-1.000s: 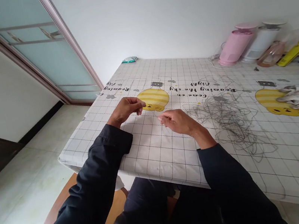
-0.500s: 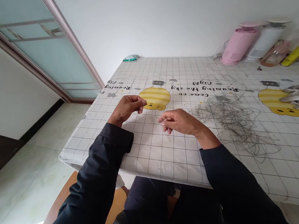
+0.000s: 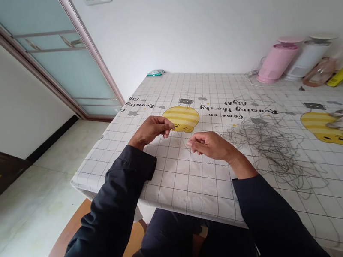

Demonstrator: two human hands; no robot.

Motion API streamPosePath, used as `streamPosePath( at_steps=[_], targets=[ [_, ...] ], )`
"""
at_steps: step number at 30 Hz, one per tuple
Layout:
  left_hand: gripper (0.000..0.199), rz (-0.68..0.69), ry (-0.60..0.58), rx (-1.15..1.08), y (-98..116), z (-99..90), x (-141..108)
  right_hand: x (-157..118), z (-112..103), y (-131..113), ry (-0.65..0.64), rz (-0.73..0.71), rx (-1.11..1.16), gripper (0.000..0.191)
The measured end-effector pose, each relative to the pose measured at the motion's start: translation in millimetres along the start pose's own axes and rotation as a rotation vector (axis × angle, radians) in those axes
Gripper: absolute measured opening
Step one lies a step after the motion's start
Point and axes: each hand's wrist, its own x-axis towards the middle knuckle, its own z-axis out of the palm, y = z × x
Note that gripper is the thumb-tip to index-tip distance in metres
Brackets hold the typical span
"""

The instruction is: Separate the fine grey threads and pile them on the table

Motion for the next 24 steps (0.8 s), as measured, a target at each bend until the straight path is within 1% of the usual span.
streamPosePath(
  at_steps=[3, 6, 9, 11, 13, 16, 18, 21, 24],
  targets=[
    [0.033, -0.018, -0.028, 0.019, 1, 6.3, -1, 2, 8, -3, 0.082, -0.006, -0.053, 0.043],
    [0.034, -0.034, -0.058, 0.037, 0, 13.0, -2, 4, 17, -3, 0.104, 0.004, -0.036, 0.044],
    [0.033, -0.054, -0.081, 0.044, -3, 16.9, 0, 6, 21, -1, 0.105, 0.012, -0.052, 0.042],
    [0.037, -0.067, -0.082, 0.030, -5, 17.8, 1, 7, 21, 1, 0.111, 0.003, -0.066, 0.040],
    [0.050, -0.073, -0.066, -0.012, -5, 18.1, 1, 8, 20, 2, 0.127, -0.008, -0.048, 0.038],
    [0.075, -0.086, 0.007, -0.094, -5, 17.9, 2, 7, 16, 1, 0.168, 0.008, 0.011, 0.036],
    [0.087, -0.120, 0.081, -0.125, -6, 17.3, 4, 7, 12, -1, 0.207, 0.023, 0.041, 0.037],
    [0.096, -0.180, 0.182, -0.133, -13, 16.6, 7, 6, 7, -1, 0.265, 0.017, 0.080, 0.036],
    [0.098, -0.173, 0.287, -0.049, -24, 19.7, 10, 8, 4, 4, 0.332, 0.019, 0.111, 0.034]
  ],
)
